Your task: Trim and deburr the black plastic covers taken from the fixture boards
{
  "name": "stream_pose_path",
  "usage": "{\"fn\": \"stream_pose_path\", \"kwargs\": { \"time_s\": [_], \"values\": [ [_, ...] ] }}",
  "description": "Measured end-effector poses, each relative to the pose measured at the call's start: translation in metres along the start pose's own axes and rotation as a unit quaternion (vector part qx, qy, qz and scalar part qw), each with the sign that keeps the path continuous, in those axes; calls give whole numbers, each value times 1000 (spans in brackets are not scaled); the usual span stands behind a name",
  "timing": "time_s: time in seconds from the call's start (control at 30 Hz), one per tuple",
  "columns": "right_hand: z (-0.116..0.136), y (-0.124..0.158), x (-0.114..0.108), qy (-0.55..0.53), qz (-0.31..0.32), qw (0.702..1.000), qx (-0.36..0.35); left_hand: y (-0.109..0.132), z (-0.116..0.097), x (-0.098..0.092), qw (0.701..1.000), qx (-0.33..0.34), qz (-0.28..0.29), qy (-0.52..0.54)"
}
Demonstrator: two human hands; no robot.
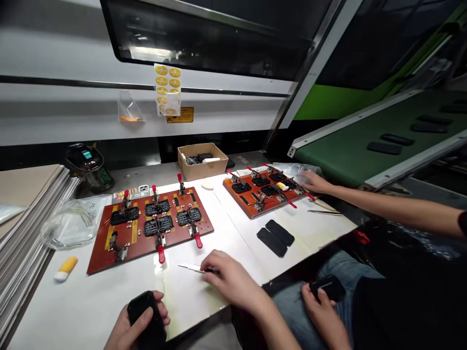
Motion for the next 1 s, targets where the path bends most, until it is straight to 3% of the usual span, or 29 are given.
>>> {"fn": "stream_pose_path", "kwargs": {
  "time_s": [0.1, 0.2, 0.27, 0.33, 0.47, 0.53, 0.6, 0.73, 0.87, 1.0],
  "values": [
    [-8, 8, 37, 102, -56, 992, 39, 3, -7, 6, 993, 41, 14, -106],
    [-13, 6, 55, 163, -83, 981, 66, 13, -18, 17, 977, 85, 2, -197],
    [-8, 11, 56, 126, -94, 985, 67, 21, -24, 23, 965, 112, -26, -237],
    [7, 20, 54, 22, -97, 992, 73, 29, -28, 28, 954, 134, -69, -259],
    [59, 43, 68, -166, 17, 986, 16, 40, -29, 36, 943, 171, -127, -256],
    [82, 49, 81, -178, 77, 981, -16, 42, -29, 38, 943, 182, -127, -246],
    [95, 52, 92, -150, 94, 984, -17, 43, -28, 38, 945, 188, -109, -246],
    [98, 47, 103, -107, 100, 989, -25, 47, -29, 36, 937, 209, -82, -266],
    [95, 43, 107, -88, 113, 989, -18, 51, -32, 36, 916, 242, -80, -310],
    [92, 45, 110, -75, 114, 991, -12, 51, -33, 37, 912, 240, -89, -319]
  ]
}}
Point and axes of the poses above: each hand's wrist, its own y-axis away from the middle knuckle, its own x-axis out of the palm, z = x × y, the point moved 2 cm from there along -y, towards the middle knuckle, and after that the axes turned 1 degree about -z, right-handed, at the moved point
